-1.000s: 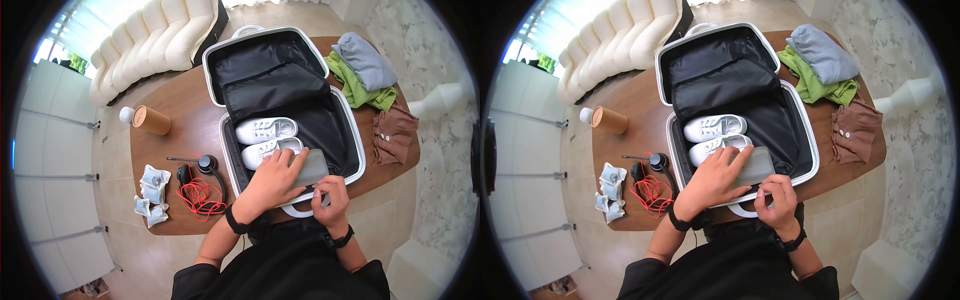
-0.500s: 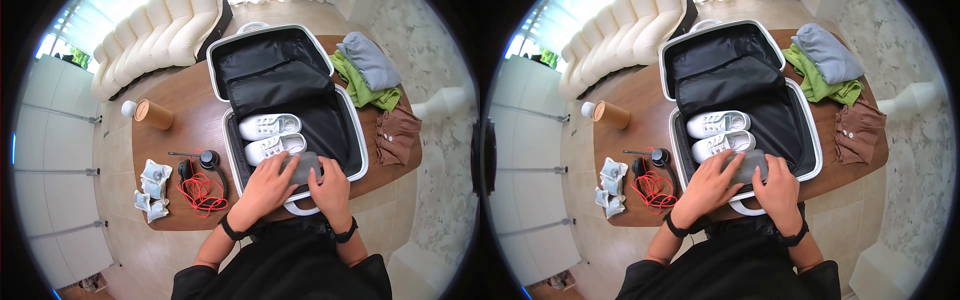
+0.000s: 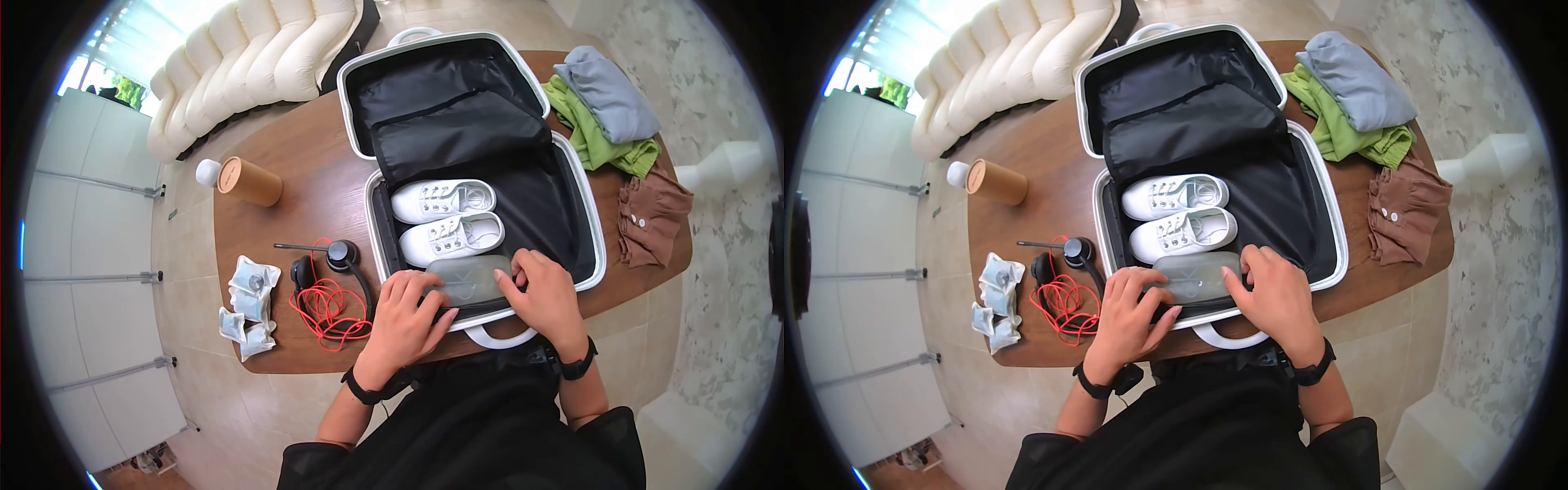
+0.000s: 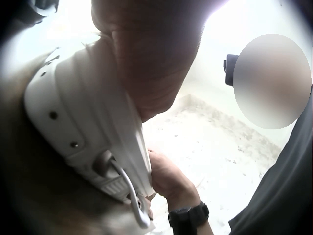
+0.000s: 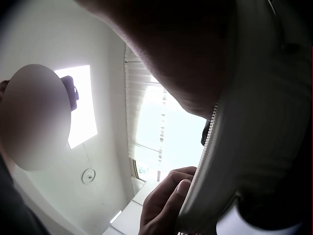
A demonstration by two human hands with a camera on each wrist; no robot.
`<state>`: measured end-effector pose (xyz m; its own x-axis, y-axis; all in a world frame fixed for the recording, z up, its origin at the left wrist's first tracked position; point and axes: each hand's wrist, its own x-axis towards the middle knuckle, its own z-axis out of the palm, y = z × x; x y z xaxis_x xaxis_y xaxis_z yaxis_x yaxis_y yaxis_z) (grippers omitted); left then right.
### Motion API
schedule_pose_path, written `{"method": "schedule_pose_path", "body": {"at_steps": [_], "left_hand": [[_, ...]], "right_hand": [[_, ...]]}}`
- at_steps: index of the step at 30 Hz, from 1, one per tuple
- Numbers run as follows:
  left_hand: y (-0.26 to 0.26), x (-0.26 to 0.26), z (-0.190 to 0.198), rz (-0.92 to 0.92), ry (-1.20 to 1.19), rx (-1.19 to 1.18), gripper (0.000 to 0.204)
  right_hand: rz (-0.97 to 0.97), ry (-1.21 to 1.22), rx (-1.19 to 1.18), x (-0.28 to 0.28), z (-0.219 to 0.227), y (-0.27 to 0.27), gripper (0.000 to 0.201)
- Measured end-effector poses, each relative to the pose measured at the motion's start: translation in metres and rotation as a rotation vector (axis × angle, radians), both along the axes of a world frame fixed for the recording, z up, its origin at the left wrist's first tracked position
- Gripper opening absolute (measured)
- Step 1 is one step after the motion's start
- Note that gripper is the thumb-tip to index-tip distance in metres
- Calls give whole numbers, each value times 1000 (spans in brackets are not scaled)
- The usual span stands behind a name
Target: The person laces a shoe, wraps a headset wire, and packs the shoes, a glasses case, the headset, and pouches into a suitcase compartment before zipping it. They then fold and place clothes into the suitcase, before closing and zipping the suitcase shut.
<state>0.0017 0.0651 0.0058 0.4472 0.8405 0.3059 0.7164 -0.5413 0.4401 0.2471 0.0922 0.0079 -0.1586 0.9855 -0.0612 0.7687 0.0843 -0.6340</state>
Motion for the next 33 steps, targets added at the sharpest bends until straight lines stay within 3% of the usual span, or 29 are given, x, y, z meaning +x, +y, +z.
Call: {"method": "schedule_pose_path", "body": {"at_steps": [5, 12, 16, 33], "left_hand": [[-1, -4, -4, -20, 5, -57, 18], [12, -24, 19, -13, 131, -110, 15], [15, -31, 12, -27, 156, -105, 14], [12, -32, 2, -10, -8, -168, 18]], "right_hand": [[-106, -19, -8, -7, 0, -4, 24], [-112, -8, 57, -7, -3, -5, 26], [-93, 9, 19, -6, 0, -4, 28], [-79, -27, 105, -9, -5, -5, 25]]}}
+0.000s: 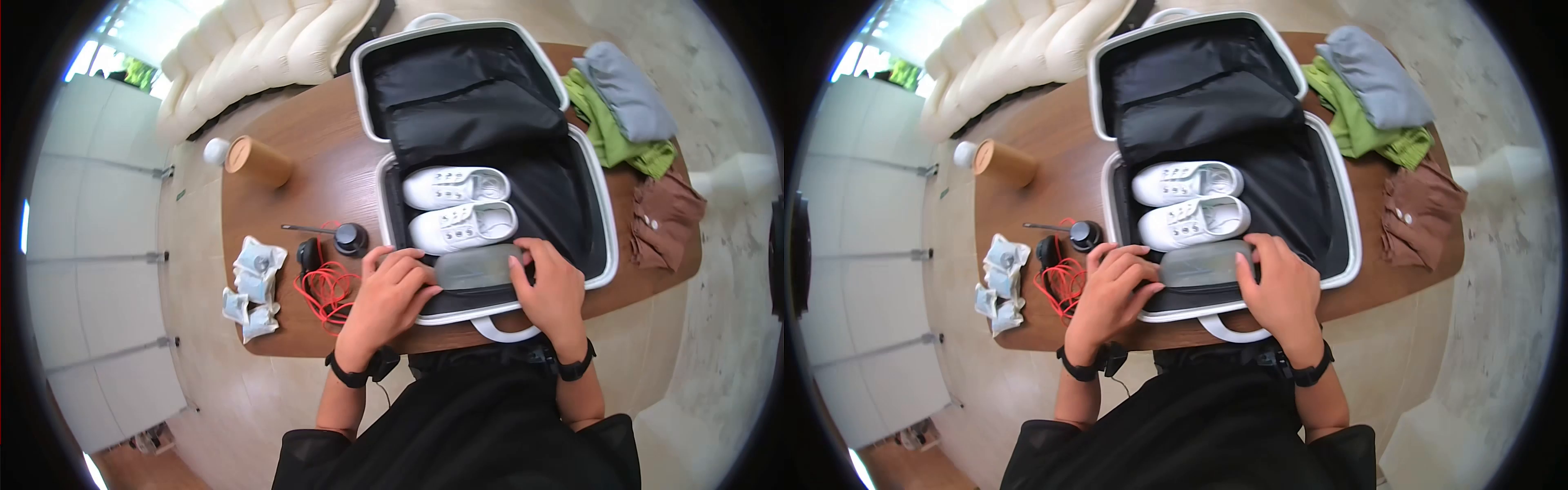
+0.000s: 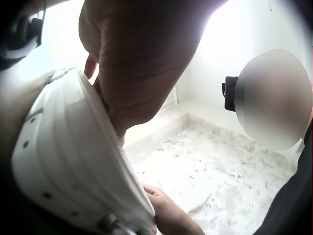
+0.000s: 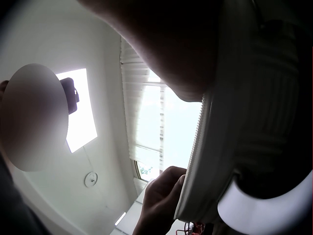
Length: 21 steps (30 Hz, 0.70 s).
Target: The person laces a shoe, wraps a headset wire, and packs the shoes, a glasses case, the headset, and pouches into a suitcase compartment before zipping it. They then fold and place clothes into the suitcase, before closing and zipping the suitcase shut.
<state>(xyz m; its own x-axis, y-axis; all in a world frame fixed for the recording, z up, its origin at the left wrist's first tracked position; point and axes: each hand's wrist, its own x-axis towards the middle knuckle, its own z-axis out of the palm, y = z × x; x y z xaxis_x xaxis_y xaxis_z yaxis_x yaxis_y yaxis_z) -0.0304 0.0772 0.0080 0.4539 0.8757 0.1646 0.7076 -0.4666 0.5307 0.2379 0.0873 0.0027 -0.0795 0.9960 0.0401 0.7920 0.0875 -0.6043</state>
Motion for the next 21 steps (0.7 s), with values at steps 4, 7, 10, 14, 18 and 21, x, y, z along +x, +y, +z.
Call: {"method": "schedule_pose_path", "body": {"at_steps": [4, 7, 10, 14, 18, 21], "left_hand": [[-10, -2, 6, 75, -71, 83, 20], [-23, -25, 1, 287, -90, 157, 20], [-27, -61, -1, 552, -73, 152, 22], [-33, -89, -9, 914, 94, 91, 35], [-41, -99, -10, 1017, 112, -16, 49], [-47, -103, -18, 1038, 117, -125, 56]], "right_hand": [[-44, 27, -42, -3, 1, -1, 26], [-71, 52, -58, -4, 2, -1, 30], [-70, -3, 10, -4, 3, 0, 35], [-48, 1, 32, -4, 1, 1, 39], [-51, 11, 43, -4, 3, -1, 39], [-55, 3, 54, -4, 2, 0, 39]]}}
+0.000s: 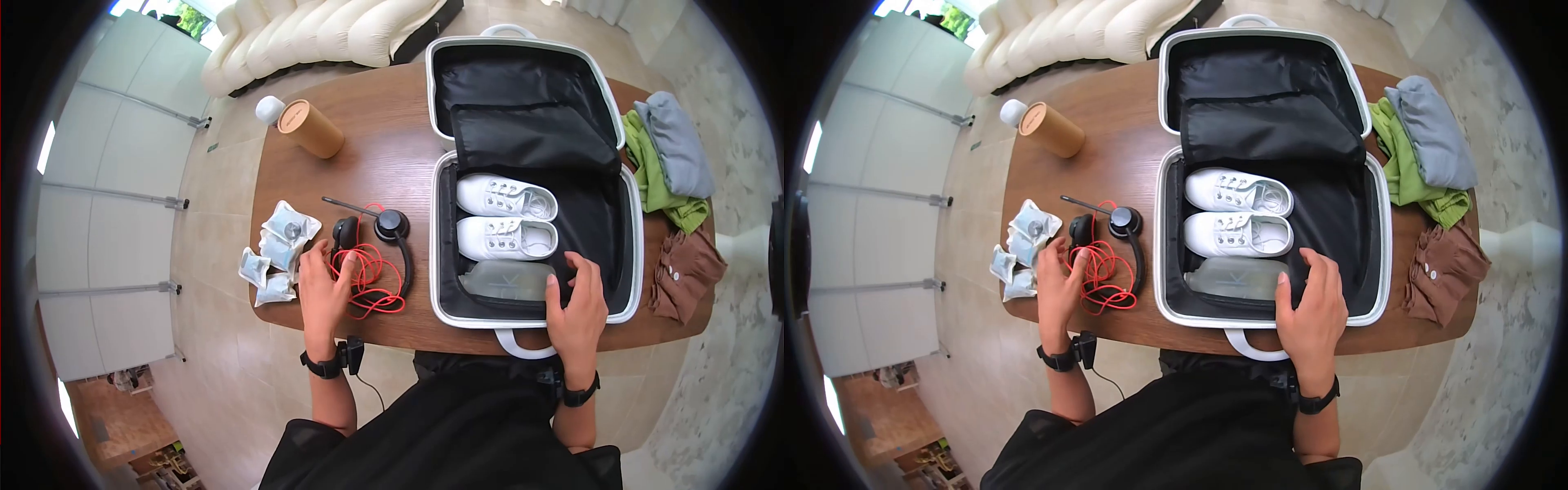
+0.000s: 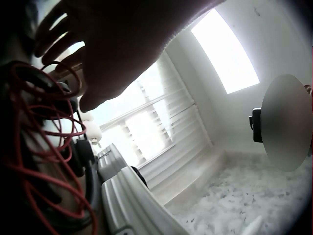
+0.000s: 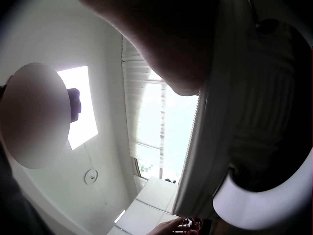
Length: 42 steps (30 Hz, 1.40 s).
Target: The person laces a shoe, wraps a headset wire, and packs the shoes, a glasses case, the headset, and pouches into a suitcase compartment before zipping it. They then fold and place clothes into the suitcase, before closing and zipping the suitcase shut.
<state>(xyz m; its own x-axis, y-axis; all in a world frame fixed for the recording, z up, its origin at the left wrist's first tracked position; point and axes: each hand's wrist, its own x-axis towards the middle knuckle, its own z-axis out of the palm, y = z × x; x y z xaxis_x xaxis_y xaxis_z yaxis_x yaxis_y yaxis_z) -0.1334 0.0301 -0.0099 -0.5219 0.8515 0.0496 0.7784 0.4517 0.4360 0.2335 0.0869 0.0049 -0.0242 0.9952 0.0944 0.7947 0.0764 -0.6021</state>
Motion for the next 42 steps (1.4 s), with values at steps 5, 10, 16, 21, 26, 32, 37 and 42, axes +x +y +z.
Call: {"method": "schedule_pose_path", "body": {"at_steps": [5, 10, 16, 21, 26, 32, 37, 42], "left_hand": [[-5, -2, -4, -7, -48, -39, 59], [-10, -34, 3, 152, -218, 151, 49], [-22, -93, 8, 225, 152, 136, 38], [-7, -101, -11, 202, 157, 134, 40], [14, -23, 35, -58, -140, 15, 56], [15, -2, 2, 19, 153, -263, 74], [19, -1, -20, 52, 104, -187, 59], [13, -2, -24, 50, -2, 34, 49]], "right_hand": [[9, 17, -25, -2, 2, -1, 40], [21, -4, 14, -1, 3, -3, 42], [26, 4, 31, -2, 2, -2, 43], [-6, 3, -2, -2, 5, -3, 43], [-1, 24, 8, -1, 3, -2, 41], [1, 26, 35, 1, -2, -2, 44], [15, 29, 29, 3, -2, 0, 44], [10, 41, 61, 5, -4, -1, 46]]}}
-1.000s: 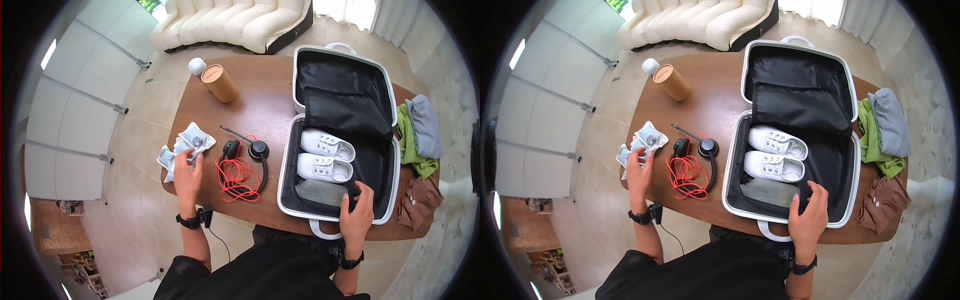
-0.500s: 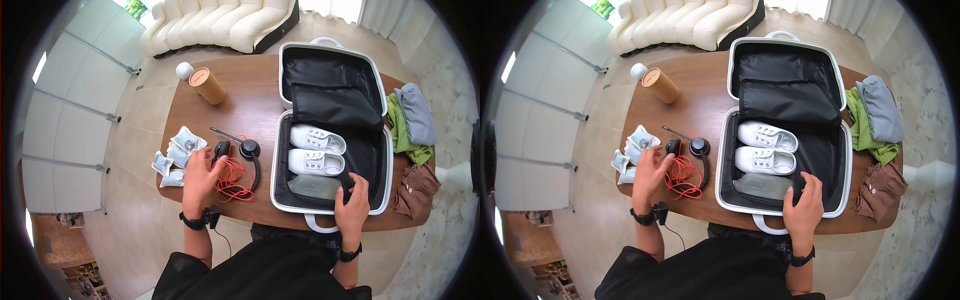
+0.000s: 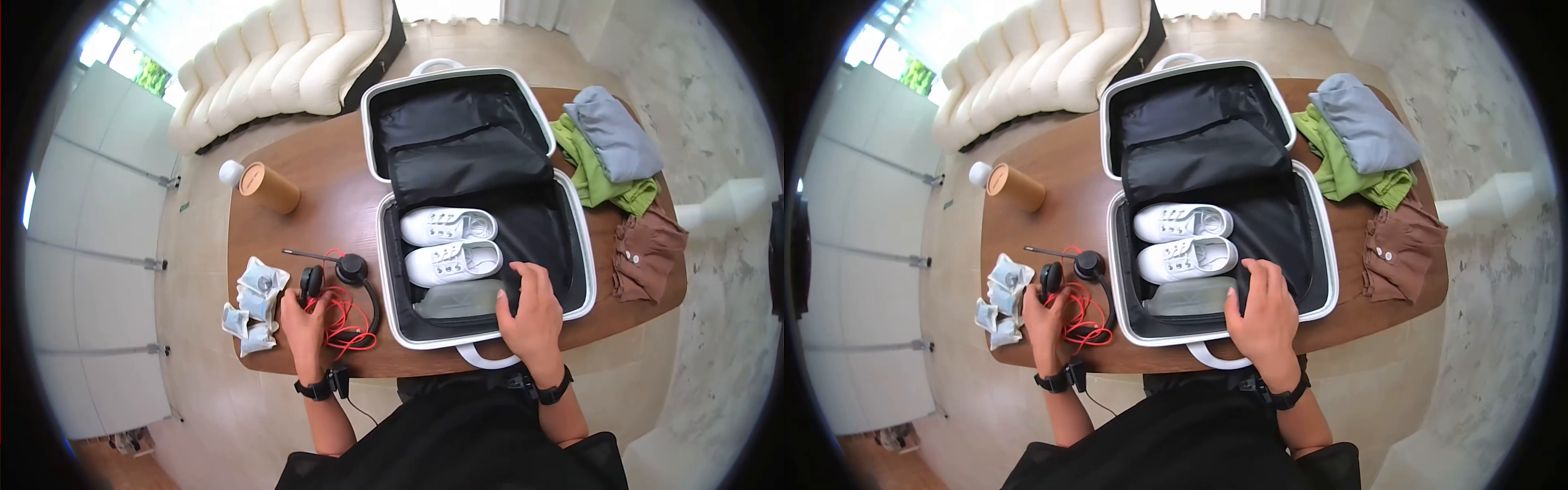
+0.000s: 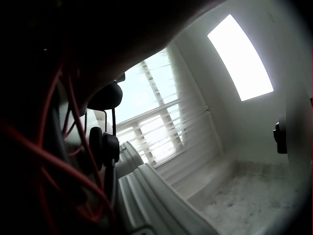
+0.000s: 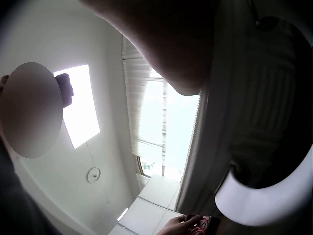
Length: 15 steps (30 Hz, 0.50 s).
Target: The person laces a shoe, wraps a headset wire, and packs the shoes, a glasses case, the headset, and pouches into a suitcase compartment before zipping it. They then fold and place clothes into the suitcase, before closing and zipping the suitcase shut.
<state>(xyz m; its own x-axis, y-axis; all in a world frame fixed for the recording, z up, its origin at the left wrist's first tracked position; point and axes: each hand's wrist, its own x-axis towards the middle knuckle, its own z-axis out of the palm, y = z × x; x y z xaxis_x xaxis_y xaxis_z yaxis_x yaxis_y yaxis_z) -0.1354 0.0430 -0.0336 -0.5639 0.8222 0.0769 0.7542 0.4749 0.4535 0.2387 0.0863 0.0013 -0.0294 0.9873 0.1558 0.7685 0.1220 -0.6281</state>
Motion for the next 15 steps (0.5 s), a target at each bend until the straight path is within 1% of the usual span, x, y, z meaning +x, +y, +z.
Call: {"method": "schedule_pose_path", "body": {"at_steps": [2, 3, 4, 6, 7, 8, 9, 10, 12, 13, 14, 15], "left_hand": [[-2, -11, -2, 34, -180, 152, 40], [0, -8, 9, 9, -196, 198, 31], [3, -2, 23, -17, -145, 241, 28], [7, 16, 63, -74, -83, 319, 27], [9, 22, 81, -68, -79, 333, 27], [11, 27, 97, -99, -98, 318, 27], [13, 32, 113, -126, -115, 307, 27], [17, 38, 129, -108, -107, 328, 27], [29, 54, 162, -278, -18, 352, 27], [37, 69, 183, -333, 33, 379, 27], [45, 83, 201, -322, 38, 397, 27], [53, 97, 218, -426, 104, 406, 27]], "right_hand": [[25, -18, 36, 1, -1, 0, 46], [28, -21, 27, 2, -1, 0, 47], [22, -20, 32, 3, 0, -1, 47], [89, 21, 13, 7, 2, 1, 47], [120, 85, -34, 11, 4, 2, 47], [135, 88, -20, 15, 10, 4, 47], [194, 228, -110, 20, 22, 6, 47], [257, 366, -201, 25, 35, 11, 47], [377, 388, -145, 38, 66, 21, 45], [458, 395, -62, 44, 82, 27, 45], [536, 402, 21, 51, 97, 34, 45], [594, 385, 145, 57, 114, 41, 48]]}}
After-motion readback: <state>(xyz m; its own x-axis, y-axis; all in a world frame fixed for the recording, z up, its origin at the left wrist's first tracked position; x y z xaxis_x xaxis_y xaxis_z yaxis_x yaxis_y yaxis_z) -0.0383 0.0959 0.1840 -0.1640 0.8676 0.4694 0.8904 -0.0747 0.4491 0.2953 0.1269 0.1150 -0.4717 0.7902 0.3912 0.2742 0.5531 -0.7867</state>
